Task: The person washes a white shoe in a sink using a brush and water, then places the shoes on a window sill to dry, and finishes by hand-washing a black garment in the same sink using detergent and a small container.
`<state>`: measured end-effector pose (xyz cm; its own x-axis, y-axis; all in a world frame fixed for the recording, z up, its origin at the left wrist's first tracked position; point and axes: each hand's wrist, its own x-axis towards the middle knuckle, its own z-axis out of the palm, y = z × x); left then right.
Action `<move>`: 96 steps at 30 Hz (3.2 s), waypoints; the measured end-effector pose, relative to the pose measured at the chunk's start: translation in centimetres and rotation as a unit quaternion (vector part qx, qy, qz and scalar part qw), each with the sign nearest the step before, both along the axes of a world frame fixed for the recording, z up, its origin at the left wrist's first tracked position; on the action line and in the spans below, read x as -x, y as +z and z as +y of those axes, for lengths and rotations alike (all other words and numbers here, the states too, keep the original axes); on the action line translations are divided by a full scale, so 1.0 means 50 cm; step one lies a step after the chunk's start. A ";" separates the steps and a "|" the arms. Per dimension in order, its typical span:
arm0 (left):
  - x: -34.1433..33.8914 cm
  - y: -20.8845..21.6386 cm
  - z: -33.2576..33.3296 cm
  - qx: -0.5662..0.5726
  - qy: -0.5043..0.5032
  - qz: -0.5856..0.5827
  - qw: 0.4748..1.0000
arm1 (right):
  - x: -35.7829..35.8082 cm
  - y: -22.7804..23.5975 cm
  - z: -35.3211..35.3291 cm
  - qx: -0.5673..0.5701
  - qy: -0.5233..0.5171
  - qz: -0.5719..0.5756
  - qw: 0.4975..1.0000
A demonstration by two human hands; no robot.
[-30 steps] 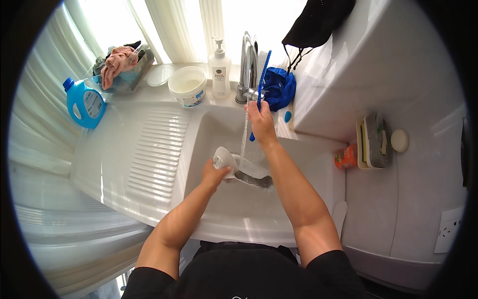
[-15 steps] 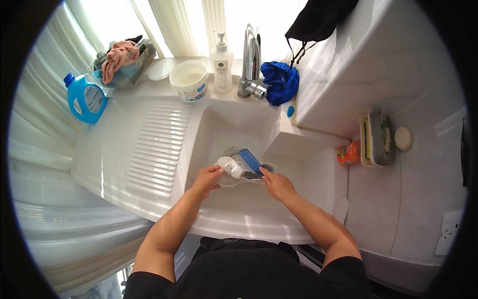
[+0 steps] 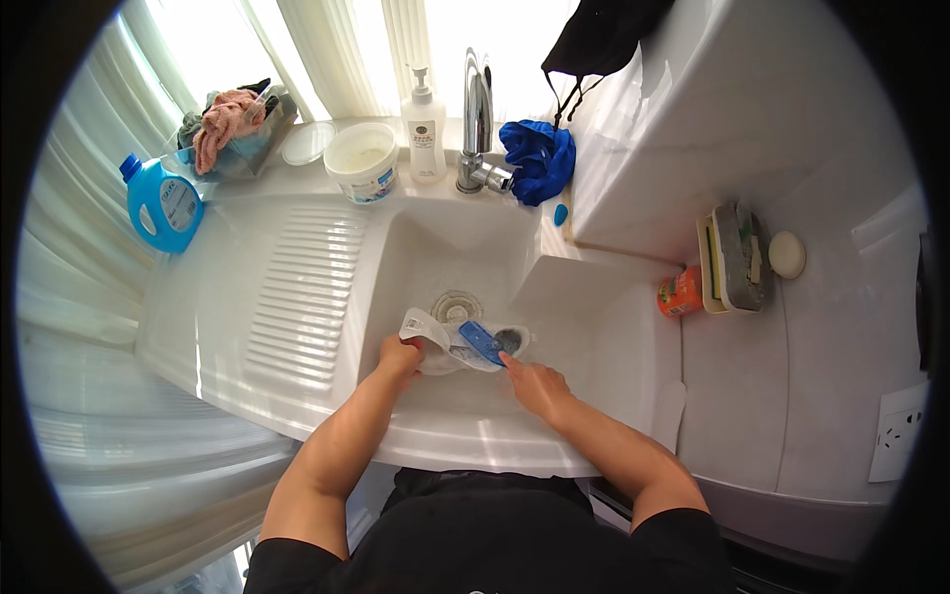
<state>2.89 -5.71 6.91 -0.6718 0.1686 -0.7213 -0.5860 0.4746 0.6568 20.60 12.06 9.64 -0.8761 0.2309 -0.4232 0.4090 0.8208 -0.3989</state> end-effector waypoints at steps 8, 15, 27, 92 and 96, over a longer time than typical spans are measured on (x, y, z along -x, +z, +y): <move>0.022 -0.060 -0.015 -0.021 0.023 -0.035 0.999 | -0.007 0.025 0.029 -0.016 0.088 -0.025 0.996; 0.009 -0.052 0.016 -0.022 -0.036 0.232 0.972 | -0.002 0.094 0.059 0.028 -0.034 0.047 0.998; -0.009 -0.046 0.022 -0.089 -0.028 0.282 0.955 | 0.018 0.055 -0.012 0.063 -0.064 0.084 0.992; -0.061 -0.048 0.069 0.184 -0.717 0.296 0.604 | 0.060 -0.149 0.045 -0.112 0.137 0.034 0.984; -0.064 -0.086 0.069 0.170 -0.703 0.324 0.610 | 0.085 -0.137 0.065 -0.120 0.117 0.025 0.986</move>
